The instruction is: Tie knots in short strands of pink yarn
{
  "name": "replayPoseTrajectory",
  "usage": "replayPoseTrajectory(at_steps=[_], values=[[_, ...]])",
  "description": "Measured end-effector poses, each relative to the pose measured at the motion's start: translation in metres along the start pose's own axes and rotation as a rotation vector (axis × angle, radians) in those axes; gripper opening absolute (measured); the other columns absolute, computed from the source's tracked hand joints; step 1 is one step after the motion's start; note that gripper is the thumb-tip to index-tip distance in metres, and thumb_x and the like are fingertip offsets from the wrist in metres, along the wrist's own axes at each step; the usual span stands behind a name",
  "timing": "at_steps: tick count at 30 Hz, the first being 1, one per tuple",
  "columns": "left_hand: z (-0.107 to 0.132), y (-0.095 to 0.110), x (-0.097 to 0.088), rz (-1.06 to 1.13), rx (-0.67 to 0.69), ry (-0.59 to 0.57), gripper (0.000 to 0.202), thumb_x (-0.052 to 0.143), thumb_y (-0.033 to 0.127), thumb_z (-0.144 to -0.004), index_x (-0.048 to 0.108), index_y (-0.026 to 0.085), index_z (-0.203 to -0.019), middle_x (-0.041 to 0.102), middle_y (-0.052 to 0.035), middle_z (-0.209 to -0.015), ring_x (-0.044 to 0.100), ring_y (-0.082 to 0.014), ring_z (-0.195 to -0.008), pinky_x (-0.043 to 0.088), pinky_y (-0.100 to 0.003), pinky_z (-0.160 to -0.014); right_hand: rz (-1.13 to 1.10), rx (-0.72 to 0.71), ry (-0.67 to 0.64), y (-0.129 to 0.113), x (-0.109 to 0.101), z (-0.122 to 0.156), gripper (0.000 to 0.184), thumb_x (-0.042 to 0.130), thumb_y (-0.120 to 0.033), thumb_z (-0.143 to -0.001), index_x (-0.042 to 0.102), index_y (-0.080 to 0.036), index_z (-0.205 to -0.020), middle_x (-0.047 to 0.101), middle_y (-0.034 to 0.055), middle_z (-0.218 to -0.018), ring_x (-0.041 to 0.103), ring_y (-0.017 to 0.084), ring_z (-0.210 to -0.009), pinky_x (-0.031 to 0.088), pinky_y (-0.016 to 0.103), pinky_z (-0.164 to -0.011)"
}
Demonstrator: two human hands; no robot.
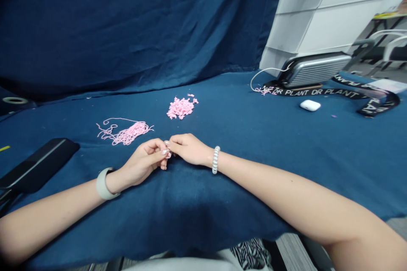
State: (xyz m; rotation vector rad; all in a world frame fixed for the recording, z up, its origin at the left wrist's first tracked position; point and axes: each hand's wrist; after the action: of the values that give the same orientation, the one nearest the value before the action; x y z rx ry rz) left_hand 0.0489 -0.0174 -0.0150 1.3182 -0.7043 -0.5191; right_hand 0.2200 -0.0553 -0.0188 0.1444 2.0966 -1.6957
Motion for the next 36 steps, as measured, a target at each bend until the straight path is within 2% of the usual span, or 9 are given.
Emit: replayPoseTrajectory(at_steps=[5,9,17,19,22,27,30,33,36], values=[[-0.001,0.001,0.001,0.001,-0.007,0.088,0.014,0.069,0.024,-0.072,0.059,0.014,-0.074,0.061,0.0008,-0.065,0.054,-0.0063,-0.050,0.045,-0.017,-0.046,-0.060,0.016,-0.003,0.000,-0.006,-0.002,0.022,0.045,-0.030,-0.087,0.055,-0.014,-0.074,0.056,0.0005,-0.071,0.050,0.011,-0.066,0.041,0.025,-0.067],[-0.001,0.003,0.002,0.001,-0.030,0.176,0.014,0.068,0.025,-0.072,0.059,0.014,-0.074,0.061,0.0013,-0.063,0.053,-0.0056,-0.047,0.043,-0.015,-0.042,0.000,0.029,0.001,-0.004,-0.008,-0.002,0.017,0.046,-0.026,-0.086,0.056,-0.015,-0.077,0.057,0.0002,-0.071,0.050,0.010,-0.064,0.040,0.024,-0.063],[-0.002,0.009,0.007,0.035,-0.087,0.302,0.018,0.070,0.026,-0.069,0.058,0.014,-0.074,0.063,0.0007,-0.072,0.053,-0.0039,-0.047,0.040,-0.012,-0.036,0.237,0.004,0.226,-0.019,-0.003,-0.002,0.024,0.048,-0.027,-0.085,0.058,-0.014,-0.068,0.054,-0.0023,-0.058,0.043,0.008,-0.053,0.032,0.022,-0.053],[-0.002,0.009,0.006,0.058,-0.091,0.300,0.018,0.070,0.026,-0.068,0.058,0.014,-0.074,0.062,0.0012,-0.072,0.052,-0.0036,-0.047,0.039,-0.011,-0.036,0.309,-0.075,0.277,-0.020,-0.001,-0.001,0.023,0.048,-0.024,-0.085,0.056,-0.015,-0.066,0.055,-0.0020,-0.059,0.044,0.008,-0.054,0.033,0.022,-0.054],[-0.003,0.008,0.005,0.089,-0.086,0.298,0.016,0.070,0.025,-0.068,0.058,0.015,-0.073,0.062,0.0015,-0.069,0.052,-0.0036,-0.048,0.038,-0.011,-0.037,0.487,-0.275,0.308,-0.018,0.001,0.000,0.019,0.047,-0.018,-0.085,0.055,-0.015,-0.069,0.057,0.0013,-0.068,0.049,0.011,-0.063,0.036,0.024,-0.062],[-0.004,0.005,0.003,0.129,-0.070,0.304,0.017,0.072,0.023,-0.066,0.059,0.014,-0.071,0.059,0.0021,-0.063,0.050,-0.0036,-0.049,0.034,-0.010,-0.037,0.887,-0.552,0.216,-0.010,0.001,0.003,0.025,0.036,-0.018,-0.091,0.056,-0.015,-0.074,0.057,0.0079,-0.075,0.047,0.018,-0.071,0.034,0.033,-0.067],[-0.005,0.003,0.004,0.146,-0.048,0.308,0.019,0.072,0.024,-0.065,0.057,0.014,-0.068,0.055,0.0035,-0.057,0.047,-0.0025,-0.046,0.033,-0.011,-0.038,0.999,-0.663,0.126,-0.010,0.000,0.007,0.031,0.032,-0.014,-0.091,0.057,-0.015,-0.073,0.058,0.0087,-0.073,0.047,0.018,-0.070,0.033,0.034,-0.064],[-0.005,0.002,0.004,0.143,-0.030,0.313,0.019,0.071,0.023,-0.067,0.055,0.014,-0.065,0.053,0.0044,-0.054,0.045,-0.0021,-0.045,0.033,-0.012,-0.040,0.939,-0.661,0.085,-0.015,-0.002,0.010,0.028,0.037,-0.015,-0.090,0.061,-0.015,-0.076,0.061,0.0093,-0.075,0.051,0.019,-0.073,0.036,0.035,-0.067],[-0.004,0.000,0.004,0.108,-0.008,0.317,0.016,0.070,0.020,-0.067,0.055,0.014,-0.064,0.056,0.0035,-0.056,0.046,-0.0026,-0.046,0.035,-0.013,-0.042,0.642,-0.470,0.168,-0.020,-0.007,0.010,0.021,0.045,-0.018,-0.087,0.065,-0.016,-0.081,0.065,0.0073,-0.082,0.056,0.017,-0.077,0.041,0.032,-0.072]])
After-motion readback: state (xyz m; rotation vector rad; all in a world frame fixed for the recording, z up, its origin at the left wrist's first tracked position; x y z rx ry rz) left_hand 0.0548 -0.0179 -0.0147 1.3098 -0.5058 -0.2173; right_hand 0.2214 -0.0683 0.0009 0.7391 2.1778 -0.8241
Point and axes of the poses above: each hand's wrist, its own z-axis away from the middle knuckle, its own x-axis out of the palm, y = z × x
